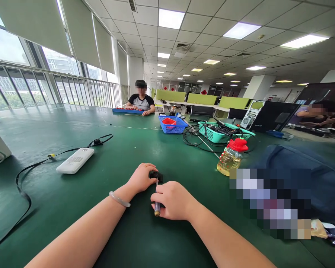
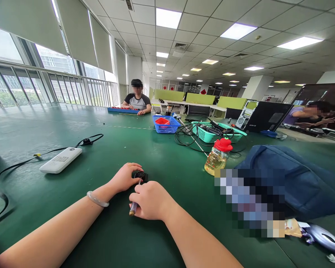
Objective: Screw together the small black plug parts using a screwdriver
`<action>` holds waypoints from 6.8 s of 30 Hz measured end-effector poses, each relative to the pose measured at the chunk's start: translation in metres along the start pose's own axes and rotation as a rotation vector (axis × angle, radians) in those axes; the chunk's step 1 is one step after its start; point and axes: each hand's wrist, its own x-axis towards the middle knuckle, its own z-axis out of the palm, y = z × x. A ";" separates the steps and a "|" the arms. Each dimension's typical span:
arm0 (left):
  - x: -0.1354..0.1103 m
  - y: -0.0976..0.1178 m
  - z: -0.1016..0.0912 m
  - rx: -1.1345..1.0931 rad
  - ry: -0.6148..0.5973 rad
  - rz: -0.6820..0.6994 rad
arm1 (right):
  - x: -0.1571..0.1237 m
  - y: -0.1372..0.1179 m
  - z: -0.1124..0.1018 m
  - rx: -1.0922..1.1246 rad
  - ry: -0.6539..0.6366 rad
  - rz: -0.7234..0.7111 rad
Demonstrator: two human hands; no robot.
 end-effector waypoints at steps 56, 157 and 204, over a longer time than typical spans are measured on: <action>0.000 -0.003 -0.002 0.020 -0.051 -0.060 | 0.000 0.007 0.006 0.011 0.002 0.024; 0.001 -0.003 -0.002 0.000 -0.103 -0.041 | -0.009 0.067 0.028 1.281 0.880 0.798; 0.002 -0.001 -0.001 -0.066 -0.115 0.031 | 0.060 0.114 -0.008 1.339 0.451 0.623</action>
